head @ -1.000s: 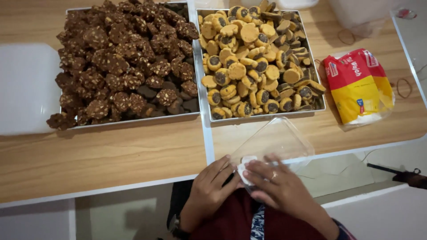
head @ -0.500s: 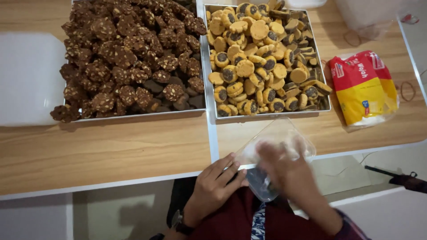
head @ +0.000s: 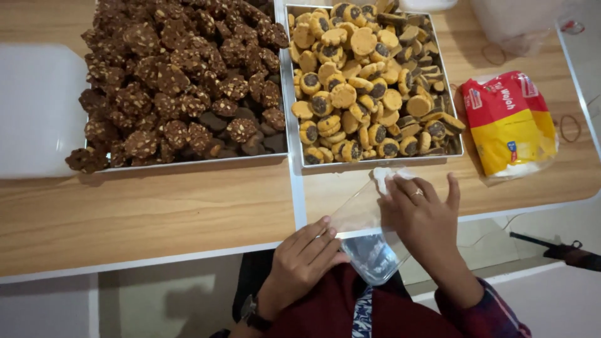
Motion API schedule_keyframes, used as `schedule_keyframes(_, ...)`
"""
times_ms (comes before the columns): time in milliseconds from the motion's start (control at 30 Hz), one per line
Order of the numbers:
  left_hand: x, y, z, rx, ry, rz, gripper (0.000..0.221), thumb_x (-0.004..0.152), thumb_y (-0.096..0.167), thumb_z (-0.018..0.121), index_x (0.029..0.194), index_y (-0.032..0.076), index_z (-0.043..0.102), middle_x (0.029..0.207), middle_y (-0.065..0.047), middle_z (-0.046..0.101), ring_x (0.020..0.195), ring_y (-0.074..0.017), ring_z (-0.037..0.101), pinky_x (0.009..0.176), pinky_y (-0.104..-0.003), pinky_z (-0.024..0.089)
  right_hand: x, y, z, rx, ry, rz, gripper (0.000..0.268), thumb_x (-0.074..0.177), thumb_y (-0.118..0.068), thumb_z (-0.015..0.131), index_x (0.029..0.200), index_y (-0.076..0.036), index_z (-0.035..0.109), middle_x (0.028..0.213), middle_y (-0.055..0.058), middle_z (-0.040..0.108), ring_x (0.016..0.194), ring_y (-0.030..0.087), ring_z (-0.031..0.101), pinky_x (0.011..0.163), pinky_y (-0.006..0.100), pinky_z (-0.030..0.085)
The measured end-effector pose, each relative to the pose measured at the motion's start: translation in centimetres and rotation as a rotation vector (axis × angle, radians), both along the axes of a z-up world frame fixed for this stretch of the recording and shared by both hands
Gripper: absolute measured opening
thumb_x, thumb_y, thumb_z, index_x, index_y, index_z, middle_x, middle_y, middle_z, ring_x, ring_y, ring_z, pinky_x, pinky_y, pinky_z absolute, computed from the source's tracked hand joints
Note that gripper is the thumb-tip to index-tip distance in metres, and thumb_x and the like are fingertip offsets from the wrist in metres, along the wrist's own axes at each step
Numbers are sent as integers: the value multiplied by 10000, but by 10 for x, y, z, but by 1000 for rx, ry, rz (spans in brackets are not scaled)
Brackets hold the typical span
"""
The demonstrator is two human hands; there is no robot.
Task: Cleaning a clear plastic container using a white cloth on a table next to trays of cookies.
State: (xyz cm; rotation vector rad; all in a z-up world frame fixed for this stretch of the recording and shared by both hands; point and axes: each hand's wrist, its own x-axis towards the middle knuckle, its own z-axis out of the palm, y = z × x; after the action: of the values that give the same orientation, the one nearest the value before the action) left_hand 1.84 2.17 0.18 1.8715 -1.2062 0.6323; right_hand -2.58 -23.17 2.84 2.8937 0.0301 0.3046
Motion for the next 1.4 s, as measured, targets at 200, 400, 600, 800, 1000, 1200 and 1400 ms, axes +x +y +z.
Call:
schedule_keyframes(200, -2, -1, -4, 0, 9, 9, 266, 941, 219, 832, 1014, -14, 728, 1108, -161, 742, 1138, -366, 720, 953, -427, 599, -3, 47, 10, 192, -19, 488, 227, 951, -323, 644, 1041, -115, 665, 1175, 77, 649, 973, 266, 591, 974, 515, 461)
schedule_keyframes(400, -1, -3, 0, -2, -10, 21, 297, 915, 257, 859, 971, 3, 716, 1061, -130, 744, 1123, -332, 730, 936, -414, 614, 8, -3, -3, 12, -141, 164, 266, 945, -205, 701, 1210, -225, 711, 1134, -3, 693, 940, 264, 652, 968, 462, 479)
schedule_keyframes(600, -3, -2, -3, 13, 26, 25, 188, 966, 167, 792, 981, -11, 734, 1107, -149, 741, 1064, -348, 725, 909, -445, 608, 1, 48, -3, 385, 8, 446, 221, 962, -256, 689, 1103, -86, 669, 977, 77, 637, 709, 288, 577, 648, 419, 463)
schedule_keyframes(800, -3, -5, 1, -4, 31, 22, 301, 877, 250, 879, 961, -3, 738, 1074, -154, 765, 1138, -331, 725, 946, -410, 611, 5, 16, -5, 75, -63, 108, 184, 945, -247, 715, 1103, -152, 711, 854, 32, 640, 766, 257, 611, 646, 417, 471)
schedule_keyframes(1000, -4, -4, -7, -15, 21, 44, 292, 892, 210, 886, 1001, -18, 739, 1075, -147, 754, 1075, -349, 744, 894, -428, 610, -2, 35, -12, 303, 232, 275, 244, 896, -371, 648, 1064, -195, 645, 821, 42, 592, 716, 320, 607, 567, 475, 446)
schedule_keyframes(1200, -3, -7, -2, -17, 19, 43, 292, 880, 246, 881, 947, 2, 736, 1053, -139, 770, 1107, -321, 737, 917, -389, 613, 5, 20, -17, 134, -138, 141, 101, 937, -148, 680, 1028, -116, 708, 712, 5, 602, 472, 138, 498, 405, 312, 390)
schedule_keyframes(1400, -4, -5, -1, 6, 41, 36, 225, 958, 200, 789, 967, -13, 719, 1081, -159, 746, 1100, -366, 731, 914, -442, 618, -6, 33, -22, 216, 179, 258, 296, 910, -344, 643, 1190, -264, 590, 762, 25, 565, 508, 282, 596, 429, 463, 426)
